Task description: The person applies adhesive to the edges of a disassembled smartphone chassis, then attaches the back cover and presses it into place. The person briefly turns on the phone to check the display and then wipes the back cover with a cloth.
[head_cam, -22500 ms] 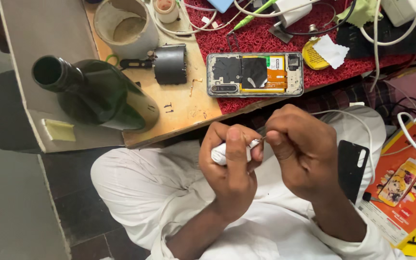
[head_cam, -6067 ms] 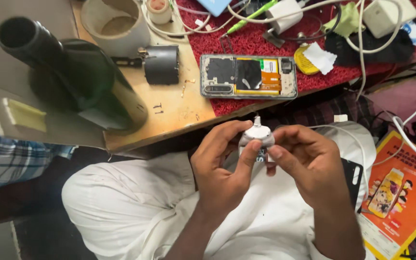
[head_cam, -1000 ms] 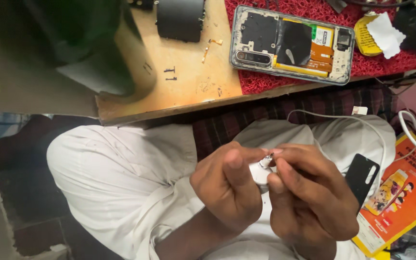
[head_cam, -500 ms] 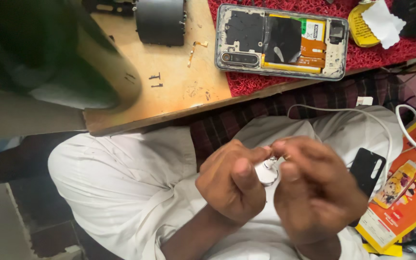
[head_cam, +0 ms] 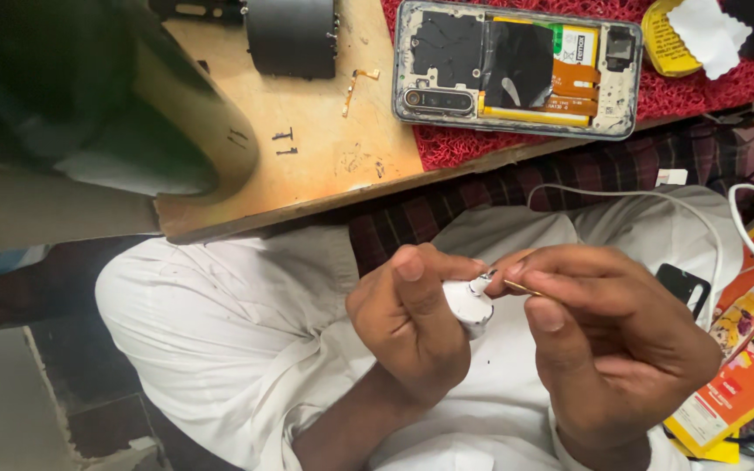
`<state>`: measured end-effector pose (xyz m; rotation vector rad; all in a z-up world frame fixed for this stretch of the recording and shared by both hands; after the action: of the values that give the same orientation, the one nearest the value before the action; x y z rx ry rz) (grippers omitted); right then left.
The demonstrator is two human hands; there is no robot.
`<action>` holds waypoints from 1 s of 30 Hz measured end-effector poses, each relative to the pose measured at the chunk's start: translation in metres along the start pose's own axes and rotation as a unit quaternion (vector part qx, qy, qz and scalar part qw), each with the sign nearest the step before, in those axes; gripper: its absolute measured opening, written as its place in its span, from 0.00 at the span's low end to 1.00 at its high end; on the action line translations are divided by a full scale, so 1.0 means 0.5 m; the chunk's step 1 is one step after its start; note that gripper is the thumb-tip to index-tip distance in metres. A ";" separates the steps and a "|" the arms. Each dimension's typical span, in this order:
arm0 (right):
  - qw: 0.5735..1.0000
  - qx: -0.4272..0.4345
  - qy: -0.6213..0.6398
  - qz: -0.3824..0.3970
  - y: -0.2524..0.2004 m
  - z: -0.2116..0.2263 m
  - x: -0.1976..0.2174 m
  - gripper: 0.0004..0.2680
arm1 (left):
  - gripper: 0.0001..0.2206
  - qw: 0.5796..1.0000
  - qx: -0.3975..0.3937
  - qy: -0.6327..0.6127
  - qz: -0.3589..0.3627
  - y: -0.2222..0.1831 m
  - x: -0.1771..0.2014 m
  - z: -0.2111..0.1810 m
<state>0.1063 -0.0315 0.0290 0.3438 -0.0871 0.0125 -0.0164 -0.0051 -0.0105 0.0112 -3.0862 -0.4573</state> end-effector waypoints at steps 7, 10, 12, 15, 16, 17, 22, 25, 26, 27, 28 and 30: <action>0.999 -0.047 0.008 0.011 0.014 0.013 0.007 0.04 | 0.24 0.997 0.000 -0.047 0.058 0.015 0.016 0.018; 0.998 -0.052 -0.007 0.016 0.016 0.013 0.006 0.02 | 0.22 0.993 0.014 -0.084 0.085 0.020 0.020 0.029; 0.998 -0.060 -0.001 0.015 0.016 0.013 0.006 0.02 | 0.20 0.992 0.026 -0.099 0.076 0.019 0.016 0.031; 0.997 -0.073 0.019 0.010 0.016 0.014 0.006 0.02 | 0.13 0.984 0.029 -0.159 0.076 0.017 0.016 0.034; 0.997 -0.075 0.019 0.010 0.017 0.014 0.007 0.02 | 0.13 0.981 0.029 -0.173 0.078 0.017 0.015 0.035; 0.997 -0.078 0.020 0.010 0.017 0.014 0.007 0.02 | 0.13 0.979 0.029 -0.188 0.079 0.017 0.014 0.036; 0.994 -0.093 0.049 0.006 0.022 0.014 0.009 0.02 | 0.11 0.968 0.048 -0.228 0.095 0.019 0.016 0.040; 0.994 -0.097 0.045 0.011 0.024 0.015 0.008 0.01 | 0.12 0.967 0.053 -0.226 0.103 0.022 0.017 0.043; 0.994 -0.099 0.040 0.014 0.024 0.015 0.009 0.01 | 0.12 0.966 0.057 -0.230 0.106 0.023 0.018 0.044; 0.994 -0.101 0.036 0.017 0.025 0.016 0.011 0.01 | 0.12 0.965 0.060 -0.230 0.111 0.023 0.017 0.045; 0.994 -0.105 0.034 0.020 0.026 0.017 0.014 0.01 | 0.13 0.965 0.061 -0.228 0.115 0.024 0.017 0.046; 0.993 -0.112 0.030 0.038 0.033 0.014 0.023 0.01 | 0.12 0.966 0.060 -0.215 0.128 0.024 0.015 0.048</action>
<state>0.1169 -0.0182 0.0420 0.1152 -0.0418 0.0878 -0.0243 0.0134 -0.0297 -0.5513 -3.4552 -0.2901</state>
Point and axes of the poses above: each hand's wrist, its own y-axis towards the middle knuckle, its own x-axis out of the back of the hand, z = x × y, the point moved 1 cm from there along y, towards the middle knuckle, and after that the axes turned 12 degrees about z, right-handed, at the moved point
